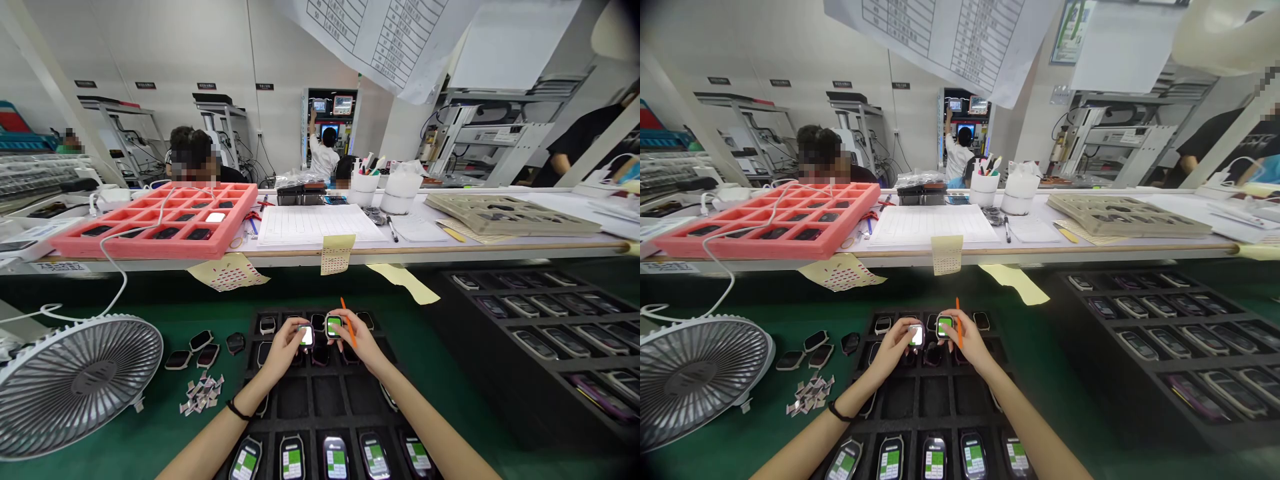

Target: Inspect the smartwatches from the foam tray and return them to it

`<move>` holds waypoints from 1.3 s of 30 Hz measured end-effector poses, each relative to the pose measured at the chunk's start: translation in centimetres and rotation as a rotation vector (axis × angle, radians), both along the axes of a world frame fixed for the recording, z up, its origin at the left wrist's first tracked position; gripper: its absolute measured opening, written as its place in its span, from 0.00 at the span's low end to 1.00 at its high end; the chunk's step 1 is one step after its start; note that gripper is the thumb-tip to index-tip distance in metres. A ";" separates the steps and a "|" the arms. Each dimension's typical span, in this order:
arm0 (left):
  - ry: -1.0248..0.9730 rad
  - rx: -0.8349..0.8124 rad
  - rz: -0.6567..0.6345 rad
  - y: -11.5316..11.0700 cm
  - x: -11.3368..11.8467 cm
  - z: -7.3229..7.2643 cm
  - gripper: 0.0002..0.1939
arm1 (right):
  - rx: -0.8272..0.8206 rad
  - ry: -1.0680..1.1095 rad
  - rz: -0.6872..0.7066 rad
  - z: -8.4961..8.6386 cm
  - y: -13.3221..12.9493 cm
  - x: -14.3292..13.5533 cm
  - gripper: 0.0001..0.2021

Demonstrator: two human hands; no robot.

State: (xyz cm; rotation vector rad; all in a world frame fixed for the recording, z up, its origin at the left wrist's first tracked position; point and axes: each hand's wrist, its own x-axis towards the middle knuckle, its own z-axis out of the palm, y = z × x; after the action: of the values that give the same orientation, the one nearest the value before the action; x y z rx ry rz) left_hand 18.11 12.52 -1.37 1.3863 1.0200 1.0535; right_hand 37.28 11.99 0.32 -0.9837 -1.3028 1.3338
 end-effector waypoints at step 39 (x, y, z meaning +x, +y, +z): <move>0.049 0.087 -0.101 -0.4 0.1 0.0 0.18 | -0.013 -0.036 -0.035 -0.1 0.0 0.0 0.17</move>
State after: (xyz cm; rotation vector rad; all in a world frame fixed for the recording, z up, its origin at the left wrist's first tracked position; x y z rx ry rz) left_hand 18.26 12.12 -1.39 1.5247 0.9392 1.0032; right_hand 37.28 12.03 0.24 -1.0395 -1.2996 1.3047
